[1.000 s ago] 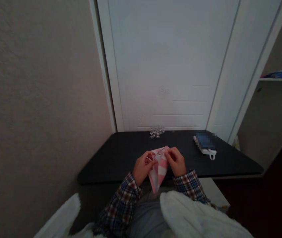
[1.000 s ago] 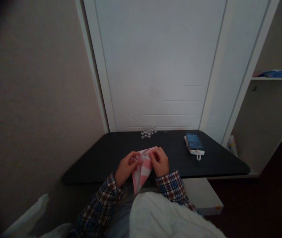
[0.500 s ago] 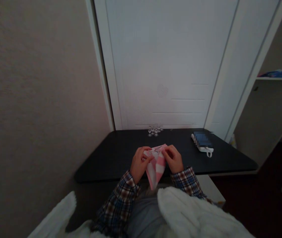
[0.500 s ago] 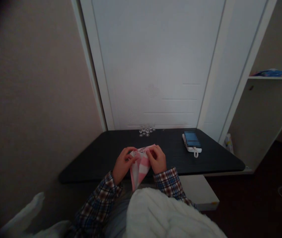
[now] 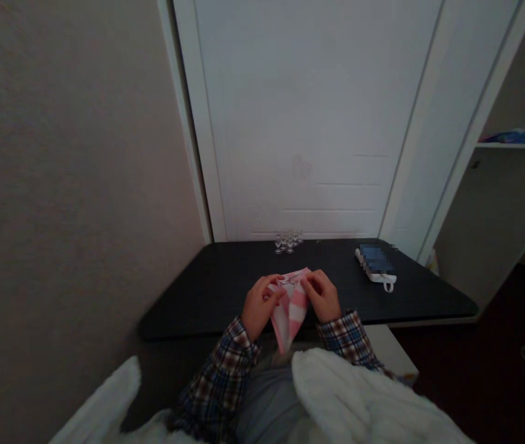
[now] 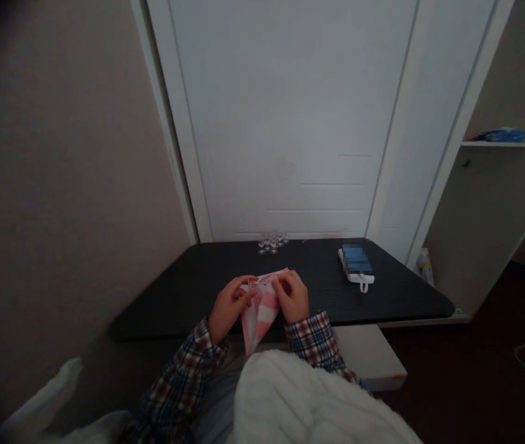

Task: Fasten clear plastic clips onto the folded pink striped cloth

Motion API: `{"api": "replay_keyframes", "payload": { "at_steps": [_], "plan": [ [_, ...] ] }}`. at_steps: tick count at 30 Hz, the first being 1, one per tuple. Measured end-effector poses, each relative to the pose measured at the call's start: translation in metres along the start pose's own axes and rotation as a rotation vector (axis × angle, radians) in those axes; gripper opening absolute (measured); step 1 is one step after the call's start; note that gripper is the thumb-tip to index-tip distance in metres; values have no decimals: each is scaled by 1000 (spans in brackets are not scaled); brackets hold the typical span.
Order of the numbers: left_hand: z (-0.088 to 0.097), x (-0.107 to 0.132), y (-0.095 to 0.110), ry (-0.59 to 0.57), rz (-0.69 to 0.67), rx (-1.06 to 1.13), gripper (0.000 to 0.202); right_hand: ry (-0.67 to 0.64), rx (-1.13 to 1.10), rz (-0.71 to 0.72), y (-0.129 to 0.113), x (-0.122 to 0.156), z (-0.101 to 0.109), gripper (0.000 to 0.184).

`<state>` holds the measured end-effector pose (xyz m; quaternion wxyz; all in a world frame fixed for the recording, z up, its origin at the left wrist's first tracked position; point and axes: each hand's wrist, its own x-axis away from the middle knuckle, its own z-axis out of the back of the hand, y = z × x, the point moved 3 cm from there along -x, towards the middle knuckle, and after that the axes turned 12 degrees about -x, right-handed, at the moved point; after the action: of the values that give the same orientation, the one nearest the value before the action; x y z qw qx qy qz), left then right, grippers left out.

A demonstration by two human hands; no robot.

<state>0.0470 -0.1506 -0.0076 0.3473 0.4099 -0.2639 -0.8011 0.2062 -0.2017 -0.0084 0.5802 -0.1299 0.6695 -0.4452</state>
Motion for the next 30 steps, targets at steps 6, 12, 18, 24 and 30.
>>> {"api": "replay_keyframes", "payload": {
  "at_steps": [6,12,18,24,30],
  "plan": [
    [-1,0,-1,-37,40,1,30,-12,-58,4,0,1,-2,15],
    [-1,2,-2,-42,72,79,32,-36,-39,12,-2,1,-5,14],
    [3,0,-9,123,149,329,34,-63,-13,10,-3,-1,-6,13],
    [4,-2,-13,150,157,361,32,-78,15,-8,-5,-2,-6,12],
    [-1,-3,-15,78,123,231,27,-95,27,-13,1,-1,-7,13]
  ]
}}
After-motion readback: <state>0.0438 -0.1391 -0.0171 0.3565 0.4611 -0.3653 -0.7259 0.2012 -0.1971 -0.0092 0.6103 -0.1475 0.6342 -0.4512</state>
